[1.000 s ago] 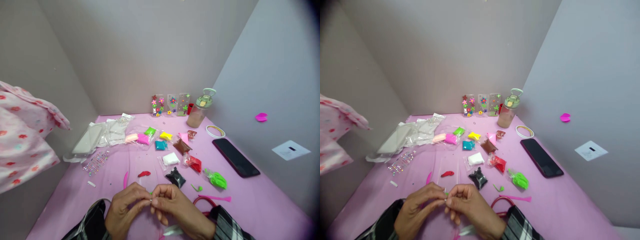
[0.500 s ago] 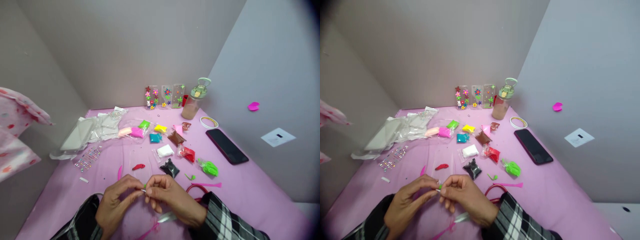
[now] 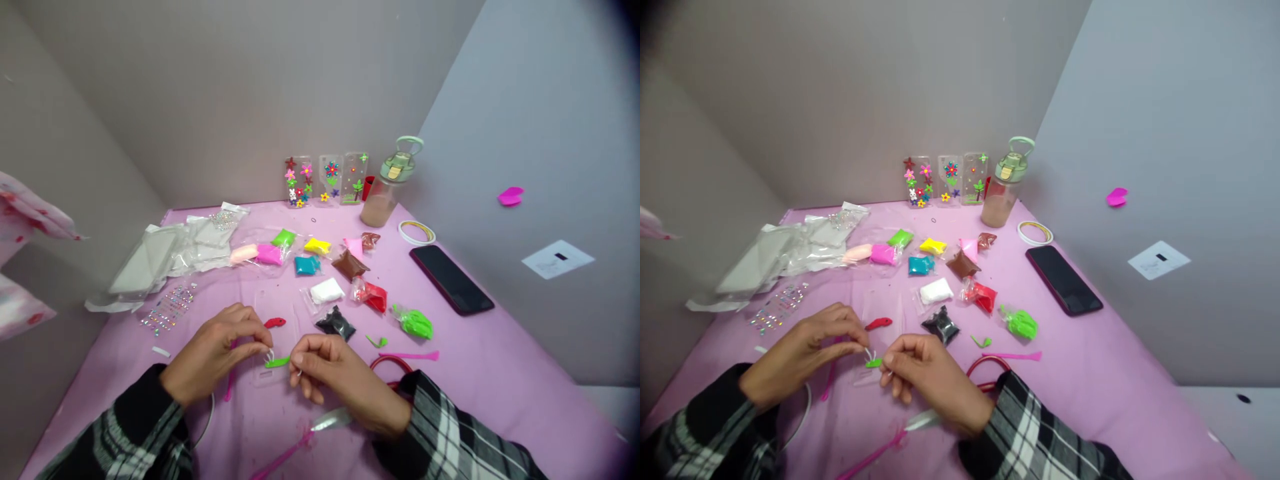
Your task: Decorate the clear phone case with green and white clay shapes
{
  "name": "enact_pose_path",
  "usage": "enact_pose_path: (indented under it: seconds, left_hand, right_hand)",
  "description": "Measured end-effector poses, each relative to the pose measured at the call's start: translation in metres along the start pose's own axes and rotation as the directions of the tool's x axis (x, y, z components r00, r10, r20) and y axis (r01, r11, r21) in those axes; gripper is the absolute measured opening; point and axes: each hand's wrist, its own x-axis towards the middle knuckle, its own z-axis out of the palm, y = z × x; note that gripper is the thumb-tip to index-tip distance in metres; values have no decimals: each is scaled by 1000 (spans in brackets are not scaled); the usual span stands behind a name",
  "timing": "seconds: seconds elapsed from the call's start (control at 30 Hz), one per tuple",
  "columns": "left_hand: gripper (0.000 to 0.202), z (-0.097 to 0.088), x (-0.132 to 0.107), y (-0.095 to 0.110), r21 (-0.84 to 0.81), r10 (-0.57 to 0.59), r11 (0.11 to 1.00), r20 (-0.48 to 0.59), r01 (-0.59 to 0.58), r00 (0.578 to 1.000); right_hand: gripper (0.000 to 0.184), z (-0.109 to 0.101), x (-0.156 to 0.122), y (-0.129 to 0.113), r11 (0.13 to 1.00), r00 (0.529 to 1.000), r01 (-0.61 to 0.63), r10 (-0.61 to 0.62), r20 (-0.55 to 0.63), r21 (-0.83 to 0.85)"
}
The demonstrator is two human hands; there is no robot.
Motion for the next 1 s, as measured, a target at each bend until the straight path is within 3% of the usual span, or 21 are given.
enact_pose_path:
  seconds: [0.17, 0.33, 0.43, 0.6, 0.73, 0.87, 0.93, 1.0]
  left_hand:
    - [16, 8, 13, -4, 149, 5, 989, 145, -27, 989]
    - [14, 11, 16, -9, 230, 30, 970, 205, -78, 978]
    - [14, 13, 16, -10, 251, 52, 962, 227, -109, 973]
    - [13, 14, 16, -8, 278, 71, 951, 237, -137, 969]
    - [14, 16, 16, -8, 302, 77, 942, 239, -150, 968]
    - [12, 19, 16, -9, 323, 75, 934, 238, -152, 968]
    - [12, 19, 16, -9, 330, 76, 931, 241, -155, 968]
    - [12, 19, 16, -9, 336, 75, 929, 240, -155, 968]
  right_hand:
    - [39, -1, -4, -4, 993, 999, 33, -33, 1, -117]
    - [32, 2, -8, -6, 943, 994, 109, -105, 29, -315]
    - [26, 4, -10, -2, 908, 996, 82, -84, 14, -411]
    - [19, 6, -11, 0, 782, 989, 121, -147, 9, -611]
    - [18, 8, -10, 0, 704, 977, 144, -212, -13, -696]
    - [18, 8, -10, 4, 614, 959, 210, -280, 39, -761]
    - [21, 7, -11, 7, 538, 949, 240, -303, 80, -808]
    - [27, 7, -12, 11, 410, 947, 234, -300, 112, -882]
